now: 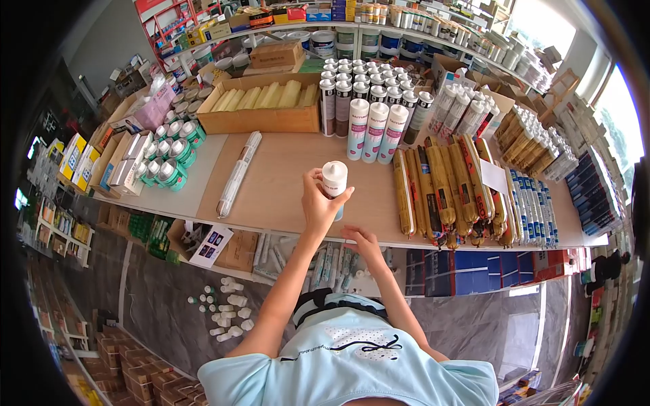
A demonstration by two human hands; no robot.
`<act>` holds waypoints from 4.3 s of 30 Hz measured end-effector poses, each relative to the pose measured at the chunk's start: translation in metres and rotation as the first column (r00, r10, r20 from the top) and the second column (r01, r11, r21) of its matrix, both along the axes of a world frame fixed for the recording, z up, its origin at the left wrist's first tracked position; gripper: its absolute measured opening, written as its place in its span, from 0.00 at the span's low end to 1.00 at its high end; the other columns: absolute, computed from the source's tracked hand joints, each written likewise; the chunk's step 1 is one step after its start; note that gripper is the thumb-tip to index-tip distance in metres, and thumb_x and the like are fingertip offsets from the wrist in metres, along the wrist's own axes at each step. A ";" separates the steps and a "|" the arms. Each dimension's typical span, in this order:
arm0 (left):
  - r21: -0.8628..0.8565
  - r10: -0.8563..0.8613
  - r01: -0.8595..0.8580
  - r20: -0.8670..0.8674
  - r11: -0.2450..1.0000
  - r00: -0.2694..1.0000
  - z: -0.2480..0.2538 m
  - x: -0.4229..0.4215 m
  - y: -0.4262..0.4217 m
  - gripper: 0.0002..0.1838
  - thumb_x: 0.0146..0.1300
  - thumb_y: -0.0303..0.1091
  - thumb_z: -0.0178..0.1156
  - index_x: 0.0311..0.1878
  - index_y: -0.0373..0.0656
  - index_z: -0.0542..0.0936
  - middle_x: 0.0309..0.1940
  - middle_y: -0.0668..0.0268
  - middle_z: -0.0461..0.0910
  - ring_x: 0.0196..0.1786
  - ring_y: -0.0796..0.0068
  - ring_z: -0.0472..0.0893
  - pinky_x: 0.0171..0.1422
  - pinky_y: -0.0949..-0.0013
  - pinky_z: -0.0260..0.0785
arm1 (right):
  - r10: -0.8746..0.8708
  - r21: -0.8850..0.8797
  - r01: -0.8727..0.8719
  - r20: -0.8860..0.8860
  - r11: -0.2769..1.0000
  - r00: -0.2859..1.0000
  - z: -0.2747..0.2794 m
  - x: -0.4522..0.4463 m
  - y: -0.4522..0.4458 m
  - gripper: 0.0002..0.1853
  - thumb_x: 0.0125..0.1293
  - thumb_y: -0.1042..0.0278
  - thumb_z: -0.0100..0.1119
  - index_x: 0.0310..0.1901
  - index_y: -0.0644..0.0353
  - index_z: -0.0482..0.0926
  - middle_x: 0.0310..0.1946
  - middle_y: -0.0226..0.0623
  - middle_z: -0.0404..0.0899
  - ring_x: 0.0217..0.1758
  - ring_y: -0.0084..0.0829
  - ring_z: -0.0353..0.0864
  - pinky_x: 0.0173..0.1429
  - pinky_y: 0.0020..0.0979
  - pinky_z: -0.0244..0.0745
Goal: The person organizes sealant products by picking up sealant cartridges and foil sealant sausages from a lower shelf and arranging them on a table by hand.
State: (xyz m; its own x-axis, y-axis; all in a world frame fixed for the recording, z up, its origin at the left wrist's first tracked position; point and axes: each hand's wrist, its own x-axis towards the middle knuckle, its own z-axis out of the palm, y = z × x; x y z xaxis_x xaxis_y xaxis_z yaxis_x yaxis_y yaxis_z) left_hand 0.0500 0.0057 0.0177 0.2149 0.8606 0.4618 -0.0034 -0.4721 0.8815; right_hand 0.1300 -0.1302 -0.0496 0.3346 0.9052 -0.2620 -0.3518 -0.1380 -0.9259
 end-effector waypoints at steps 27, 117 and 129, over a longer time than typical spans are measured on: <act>0.110 -0.008 0.035 -0.233 0.993 0.972 -0.076 -0.024 0.001 0.28 0.48 0.29 0.75 0.52 0.38 0.73 0.39 0.58 0.75 0.38 0.66 0.79 0.40 0.65 0.73 | -0.099 0.044 0.092 0.222 0.995 0.970 -0.013 -0.007 0.027 0.21 0.71 0.67 0.49 0.60 0.72 0.72 0.55 0.42 0.78 0.59 0.30 0.77 0.62 0.30 0.73; 0.116 -0.528 0.630 -0.441 0.768 0.725 -0.070 -0.042 -0.041 0.38 0.60 0.26 0.64 0.72 0.36 0.59 0.71 0.48 0.60 0.73 0.49 0.61 0.75 0.55 0.57 | -0.213 0.105 0.327 0.925 0.939 0.314 0.028 -0.035 -0.047 0.40 0.64 0.64 0.61 0.73 0.63 0.52 0.72 0.54 0.56 0.76 0.50 0.55 0.79 0.51 0.45; 0.031 -0.666 0.743 -0.420 0.668 0.616 -0.069 -0.073 -0.103 0.25 0.60 0.22 0.61 0.61 0.38 0.71 0.62 0.53 0.72 0.65 0.50 0.72 0.67 0.58 0.66 | -0.291 0.130 0.429 0.897 0.894 0.333 -0.008 -0.071 -0.111 0.35 0.64 0.70 0.59 0.71 0.64 0.57 0.70 0.52 0.60 0.74 0.50 0.59 0.78 0.50 0.49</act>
